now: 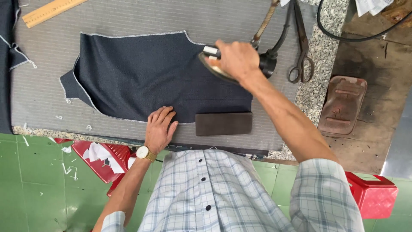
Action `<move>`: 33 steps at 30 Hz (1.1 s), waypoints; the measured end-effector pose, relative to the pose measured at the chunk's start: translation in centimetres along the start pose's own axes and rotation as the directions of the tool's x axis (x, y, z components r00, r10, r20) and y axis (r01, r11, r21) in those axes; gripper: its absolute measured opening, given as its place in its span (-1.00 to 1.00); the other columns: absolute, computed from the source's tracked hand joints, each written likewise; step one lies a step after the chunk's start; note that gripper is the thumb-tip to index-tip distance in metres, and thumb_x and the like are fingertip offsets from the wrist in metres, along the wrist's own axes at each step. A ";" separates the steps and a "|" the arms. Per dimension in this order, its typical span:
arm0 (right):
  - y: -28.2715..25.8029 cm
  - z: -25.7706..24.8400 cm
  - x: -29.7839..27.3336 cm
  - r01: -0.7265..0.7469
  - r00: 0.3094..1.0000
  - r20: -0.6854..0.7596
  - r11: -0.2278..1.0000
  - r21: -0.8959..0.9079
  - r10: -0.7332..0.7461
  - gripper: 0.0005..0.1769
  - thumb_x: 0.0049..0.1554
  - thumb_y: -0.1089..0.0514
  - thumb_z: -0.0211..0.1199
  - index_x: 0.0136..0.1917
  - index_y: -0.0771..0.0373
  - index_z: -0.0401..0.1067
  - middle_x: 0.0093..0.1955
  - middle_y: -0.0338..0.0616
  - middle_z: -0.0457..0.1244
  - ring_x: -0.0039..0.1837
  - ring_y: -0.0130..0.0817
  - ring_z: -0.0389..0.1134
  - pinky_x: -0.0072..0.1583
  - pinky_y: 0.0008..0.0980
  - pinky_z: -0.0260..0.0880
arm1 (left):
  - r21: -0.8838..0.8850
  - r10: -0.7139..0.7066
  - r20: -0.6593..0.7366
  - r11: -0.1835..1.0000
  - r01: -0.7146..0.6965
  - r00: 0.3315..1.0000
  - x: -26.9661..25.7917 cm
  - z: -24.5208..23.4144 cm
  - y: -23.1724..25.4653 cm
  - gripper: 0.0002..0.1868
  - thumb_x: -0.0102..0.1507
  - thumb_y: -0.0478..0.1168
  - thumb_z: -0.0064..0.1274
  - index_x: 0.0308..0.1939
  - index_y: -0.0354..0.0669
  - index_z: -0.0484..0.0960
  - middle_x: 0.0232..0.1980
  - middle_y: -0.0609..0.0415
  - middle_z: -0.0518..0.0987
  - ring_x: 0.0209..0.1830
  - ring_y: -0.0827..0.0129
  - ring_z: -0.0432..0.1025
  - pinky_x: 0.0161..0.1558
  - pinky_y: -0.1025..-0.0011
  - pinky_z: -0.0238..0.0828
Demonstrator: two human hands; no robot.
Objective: The person picks up a dark fabric piece from a red stool, places it on a work table, and trims loose threads using shears. They then fold the fabric and use a steam iron with a pressing block to press the seams and edges flat.
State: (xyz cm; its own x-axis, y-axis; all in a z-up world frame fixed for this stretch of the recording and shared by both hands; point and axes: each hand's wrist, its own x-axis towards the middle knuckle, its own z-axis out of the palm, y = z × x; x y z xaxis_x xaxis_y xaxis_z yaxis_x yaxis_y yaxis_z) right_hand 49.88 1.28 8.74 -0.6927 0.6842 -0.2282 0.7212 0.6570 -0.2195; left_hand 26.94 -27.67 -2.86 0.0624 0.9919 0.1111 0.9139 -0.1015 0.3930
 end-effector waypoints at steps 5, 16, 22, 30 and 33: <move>3.6 0.1 2.8 -0.279 0.960 0.006 0.960 0.024 0.279 -0.33 0.35 -0.42 0.16 0.29 0.22 0.45 -0.30 0.05 0.39 -0.41 -0.15 0.47 -0.51 -0.33 0.53 | -0.029 0.065 -0.056 0.997 -0.067 0.996 0.5 -1.4 0.9 -0.61 0.47 -0.04 -0.17 0.17 -0.24 0.59 0.31 -0.04 0.52 0.35 0.07 0.36 0.29 0.12 0.26; 5.4 0.6 -1.8 -0.274 0.962 0.026 0.950 0.149 0.273 -0.40 0.18 -0.39 0.33 0.17 0.12 0.57 -0.32 0.07 0.36 -0.25 0.00 0.38 -0.24 -0.09 0.33 | -0.100 0.069 0.021 0.993 -0.066 0.997 -0.9 -0.5 -1.1 -0.59 0.45 -0.04 -0.14 0.28 -0.16 0.52 0.42 -0.01 0.42 0.45 0.10 0.25 0.38 0.09 0.13; -0.2 -0.7 -4.5 -0.208 0.963 0.195 0.973 0.096 0.186 -0.46 0.08 -0.34 0.37 0.21 -0.07 0.55 -0.09 0.07 0.46 0.02 0.08 0.50 0.10 -0.08 0.52 | -0.115 0.122 0.093 0.987 -0.111 0.988 -0.9 -0.8 -3.1 -0.59 0.41 -0.01 -0.07 0.27 -0.07 0.53 0.41 0.02 0.43 0.46 0.14 0.26 0.37 0.12 0.13; -7.5 4.4 -3.1 0.148 0.960 0.233 0.987 0.058 -0.157 -0.39 0.01 -0.50 0.24 0.16 -0.15 0.53 -0.11 -0.09 0.47 -0.04 -0.04 0.52 0.04 -0.07 0.55 | 0.035 0.084 -0.047 0.996 -0.083 0.995 -1.3 -1.3 -5.4 -0.68 0.41 -0.06 -0.05 0.14 -0.10 0.61 0.31 -0.05 0.48 0.37 0.06 0.33 0.32 0.10 0.20; -11.7 5.3 -1.7 0.256 0.953 0.155 0.966 0.046 -0.260 -0.46 0.10 -0.40 0.21 0.19 -0.09 0.49 -0.13 -0.02 0.45 -0.13 0.00 0.52 -0.07 -0.01 0.56 | -0.007 0.050 -0.041 0.999 -0.050 0.998 -1.3 -1.1 -5.7 -0.68 0.41 -0.05 -0.05 0.15 -0.07 0.62 0.33 -0.03 0.48 0.38 0.08 0.32 0.31 0.10 0.18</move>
State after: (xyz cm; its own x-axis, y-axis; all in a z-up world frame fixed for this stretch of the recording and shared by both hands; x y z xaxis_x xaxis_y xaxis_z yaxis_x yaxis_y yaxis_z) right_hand 42.67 -9.26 6.68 -0.8479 0.4319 -0.3074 0.5188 0.7953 -0.3137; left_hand 21.20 -28.51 -4.23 0.0914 0.9815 0.1683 0.9068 -0.1519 0.3933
